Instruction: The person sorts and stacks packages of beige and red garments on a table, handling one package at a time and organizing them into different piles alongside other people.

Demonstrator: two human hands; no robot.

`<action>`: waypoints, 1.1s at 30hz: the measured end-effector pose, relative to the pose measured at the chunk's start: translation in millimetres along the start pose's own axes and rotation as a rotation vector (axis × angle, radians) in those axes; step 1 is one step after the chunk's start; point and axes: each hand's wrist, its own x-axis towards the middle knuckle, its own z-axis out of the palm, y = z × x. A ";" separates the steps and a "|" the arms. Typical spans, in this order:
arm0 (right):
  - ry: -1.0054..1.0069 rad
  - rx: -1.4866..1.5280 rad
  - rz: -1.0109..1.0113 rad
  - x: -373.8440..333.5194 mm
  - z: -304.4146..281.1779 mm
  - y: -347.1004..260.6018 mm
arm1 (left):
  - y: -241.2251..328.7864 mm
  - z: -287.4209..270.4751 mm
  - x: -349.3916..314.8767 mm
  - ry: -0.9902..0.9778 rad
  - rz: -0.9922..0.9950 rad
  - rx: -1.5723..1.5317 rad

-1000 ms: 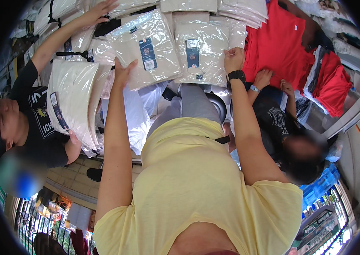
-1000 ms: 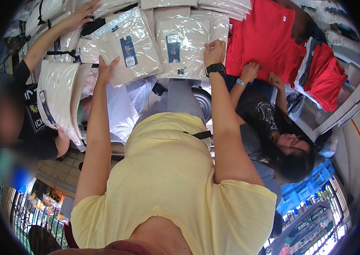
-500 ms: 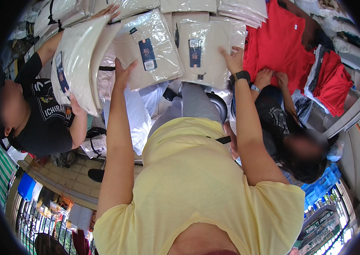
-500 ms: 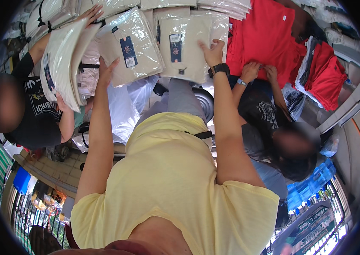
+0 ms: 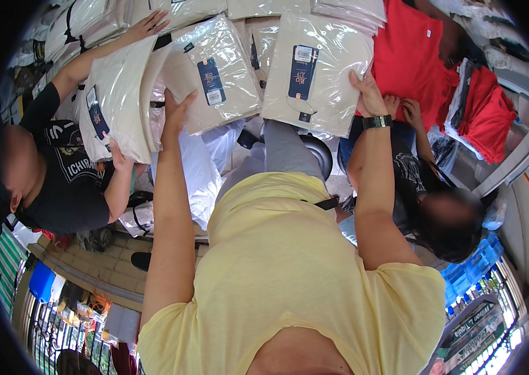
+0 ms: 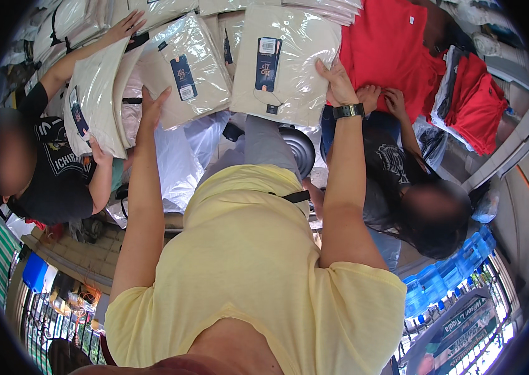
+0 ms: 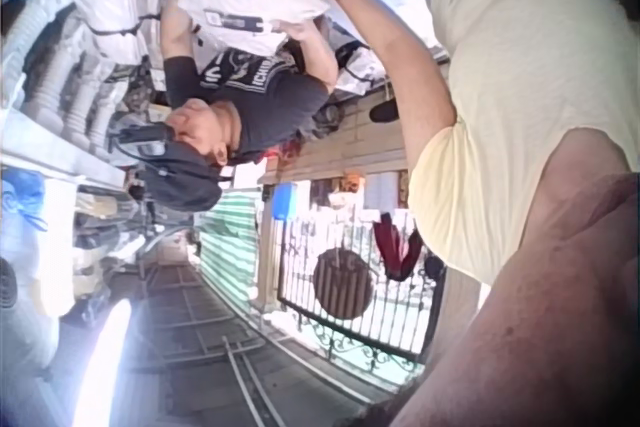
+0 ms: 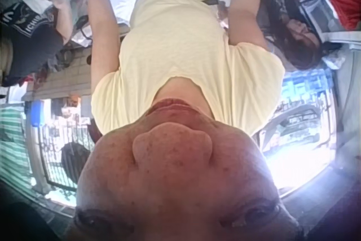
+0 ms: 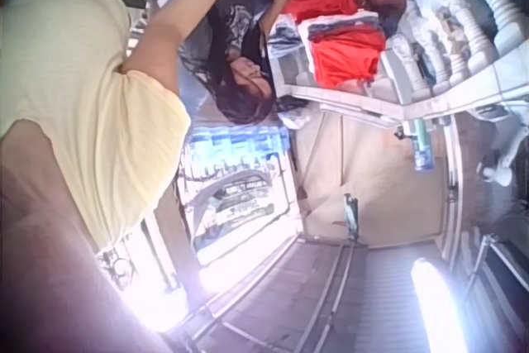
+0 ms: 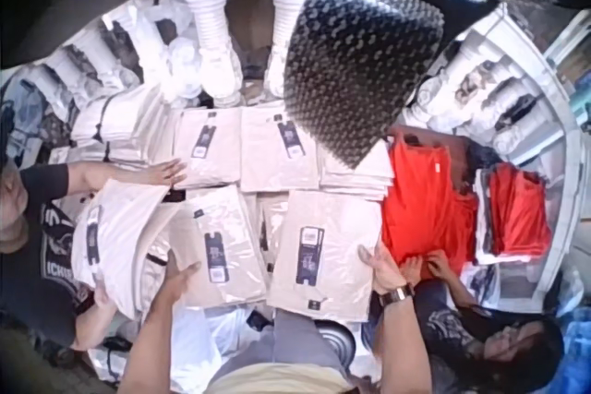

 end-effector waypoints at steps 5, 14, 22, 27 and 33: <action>-0.063 0.120 0.053 -1.9 -2.1 8.3 | 0.8 -3.1 -2.8 0.004 0.017 0.005; -0.100 0.105 0.123 7.9 9.8 16.7 | -4.5 -4.6 2.8 0.028 0.118 0.071; -0.162 -0.009 0.095 22.1 40.6 15.2 | -8.6 -6.6 0.3 0.033 0.158 0.058; -0.556 -0.561 0.242 66.9 91.0 -44.9 | 11.1 0.9 -5.1 0.030 0.076 0.046; -1.606 -1.565 0.118 104.6 280.3 -46.0 | -7.9 -6.7 5.4 0.073 0.118 0.130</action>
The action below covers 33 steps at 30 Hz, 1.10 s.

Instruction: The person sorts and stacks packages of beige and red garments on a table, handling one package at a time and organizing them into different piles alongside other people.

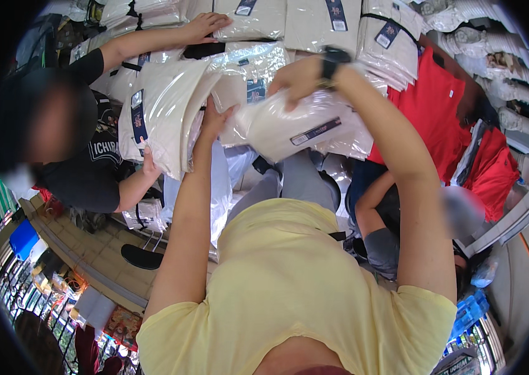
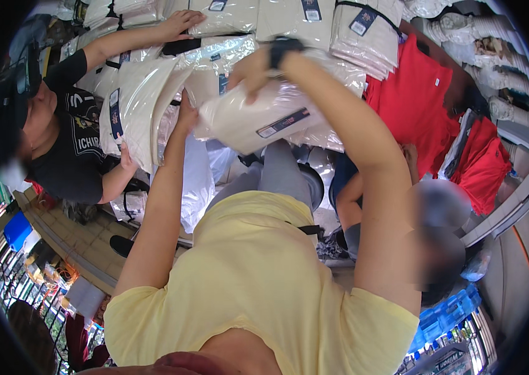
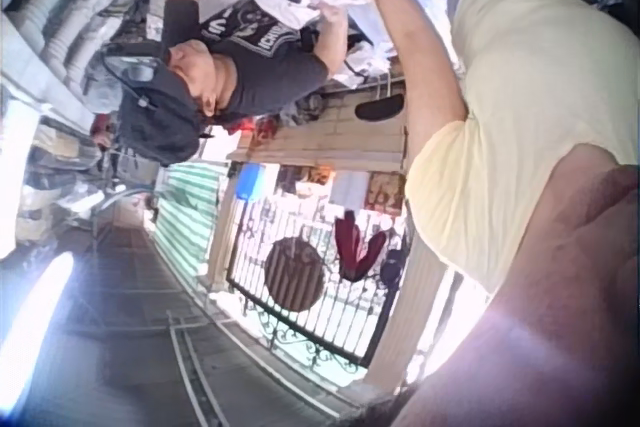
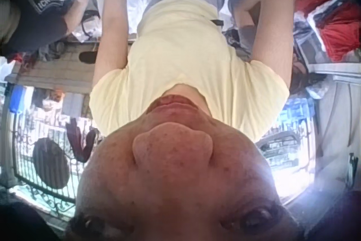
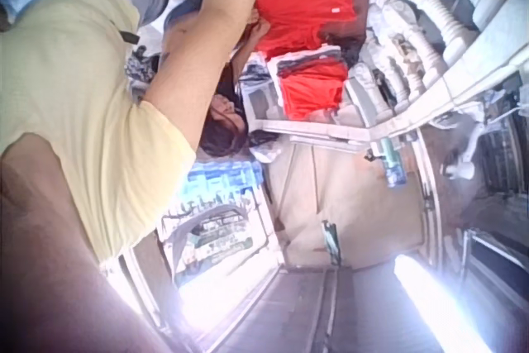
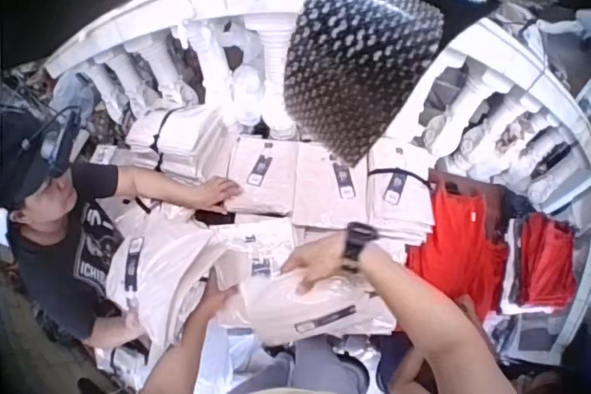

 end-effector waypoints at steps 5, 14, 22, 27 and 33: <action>0.299 -0.691 0.176 100.5 32.7 -71.1 | -51.0 -7.4 10.6 0.088 -0.029 0.017; 1.448 -0.323 0.515 72.6 140.2 16.7 | -44.5 -5.9 1.7 0.073 -0.012 0.086; 1.338 0.801 0.615 54.8 203.4 117.3 | 4.9 18.7 3.0 -0.025 -0.079 0.004; 1.524 0.974 0.339 78.8 173.4 97.3 | -36.9 -0.9 6.7 0.117 -0.050 0.133; 1.697 0.955 0.221 96.2 152.5 103.0 | -35.3 -0.3 11.9 0.106 -0.019 -0.118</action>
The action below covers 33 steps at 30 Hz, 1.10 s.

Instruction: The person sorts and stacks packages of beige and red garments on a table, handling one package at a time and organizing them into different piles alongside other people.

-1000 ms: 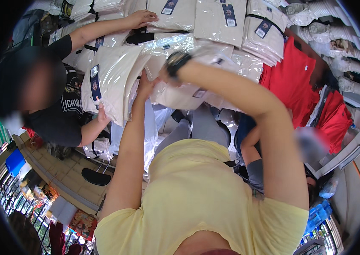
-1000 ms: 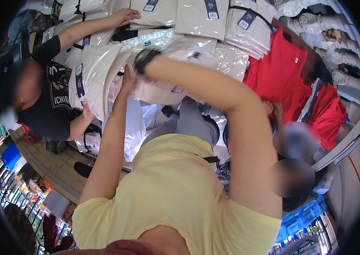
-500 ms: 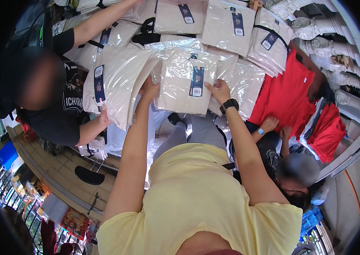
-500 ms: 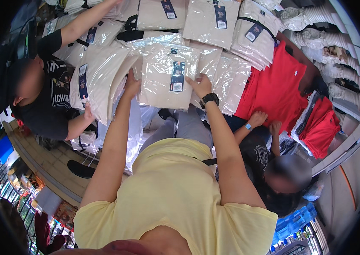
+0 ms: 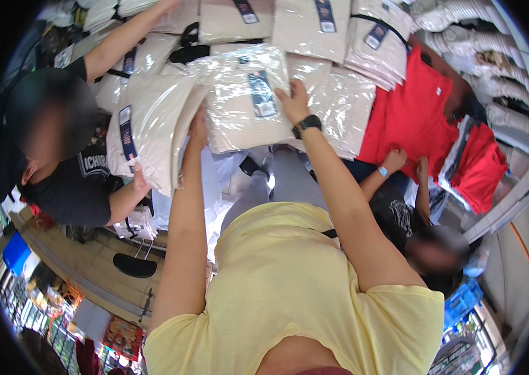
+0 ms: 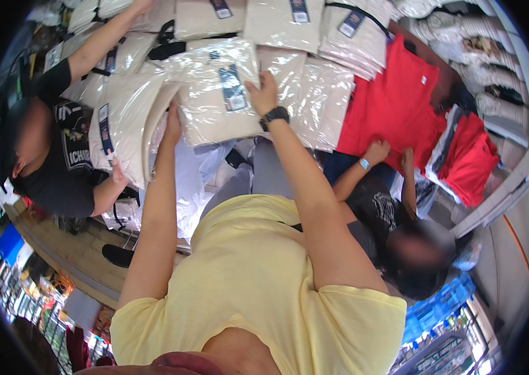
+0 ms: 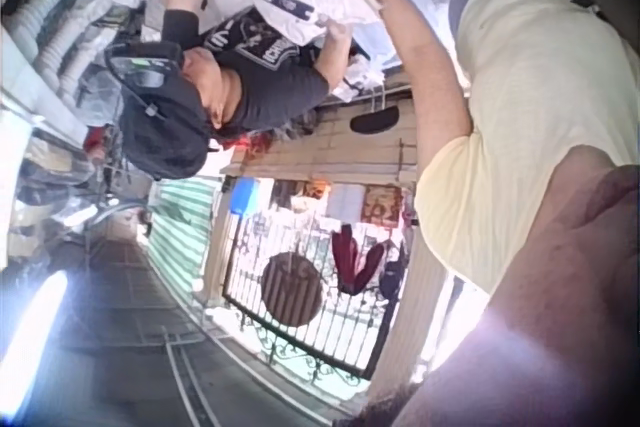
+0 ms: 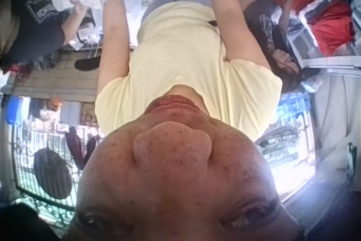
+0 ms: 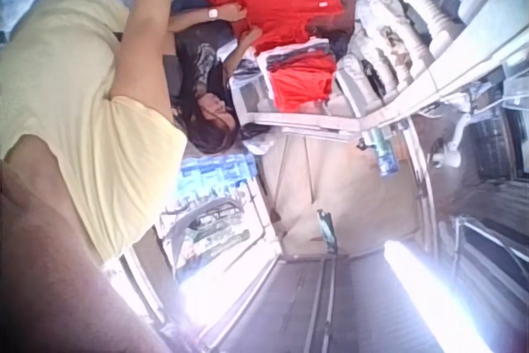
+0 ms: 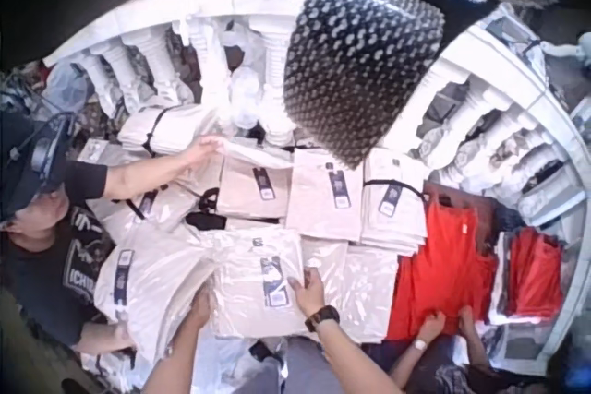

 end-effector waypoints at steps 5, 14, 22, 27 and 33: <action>0.081 -0.205 -0.017 -8.4 24.0 -1.0 | 46.5 15.4 -13.9 -0.125 -0.101 -0.053; 0.262 -0.929 0.289 -34.1 -77.4 14.3 | 52.6 14.6 -18.0 -0.117 -0.093 -0.140; 0.204 -0.612 0.155 -24.8 -112.0 30.1 | 57.3 23.5 -14.2 -0.101 -0.203 -0.146; 0.256 -0.423 0.249 -50.2 -165.9 47.3 | 58.2 16.1 -22.5 -0.088 -0.184 -0.199; 0.252 -0.392 0.214 -56.9 -194.6 85.7 | 54.6 20.8 -13.2 -0.126 -0.208 -0.215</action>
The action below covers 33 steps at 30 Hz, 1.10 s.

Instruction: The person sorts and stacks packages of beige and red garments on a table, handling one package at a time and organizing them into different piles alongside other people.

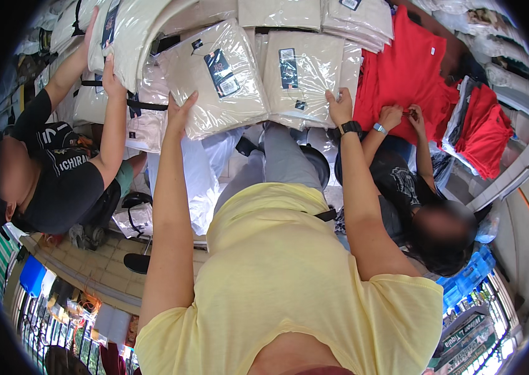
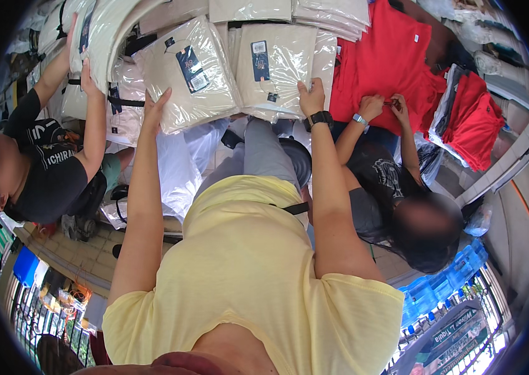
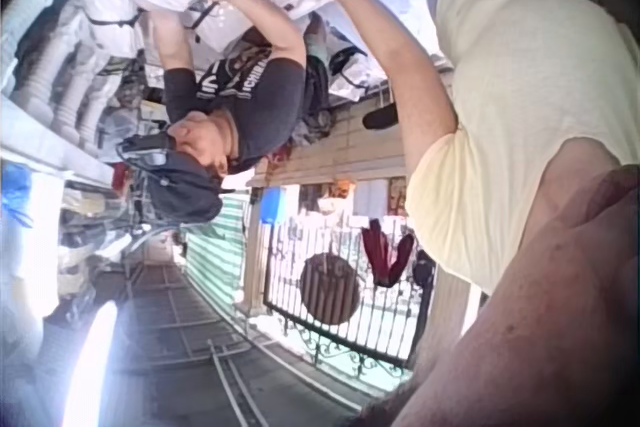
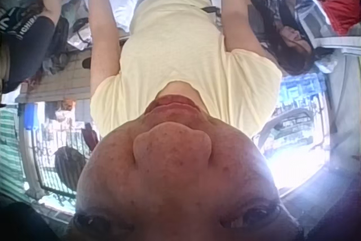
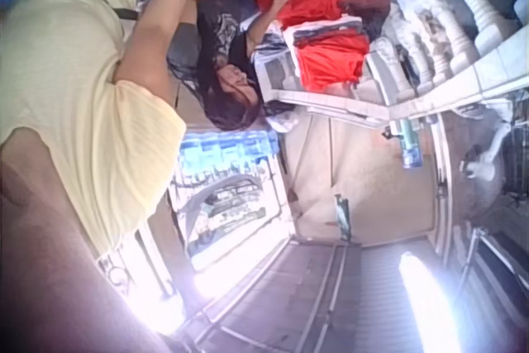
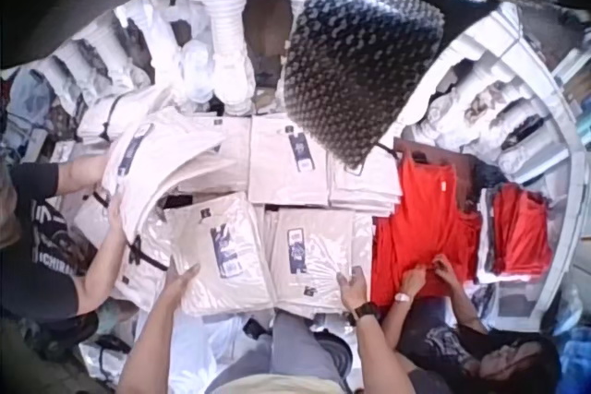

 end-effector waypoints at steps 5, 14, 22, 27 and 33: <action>0.001 -0.105 0.045 -5.2 5.9 -13.5 | -2.2 -6.9 -2.7 0.018 -0.010 0.013; 0.028 0.125 0.028 1.9 4.4 -2.5 | -9.3 -4.1 11.5 -0.033 0.042 0.070; -0.178 -0.054 0.062 0.6 9.5 -41.1 | -8.4 -3.9 8.5 0.014 -0.026 0.012; -0.012 -0.155 0.028 -1.4 16.4 -38.1 | -4.0 3.8 7.1 -0.008 -0.023 -0.019; 0.260 -0.458 -0.506 -20.8 63.7 -170.6 | -11.7 -12.5 7.3 0.015 0.063 -0.009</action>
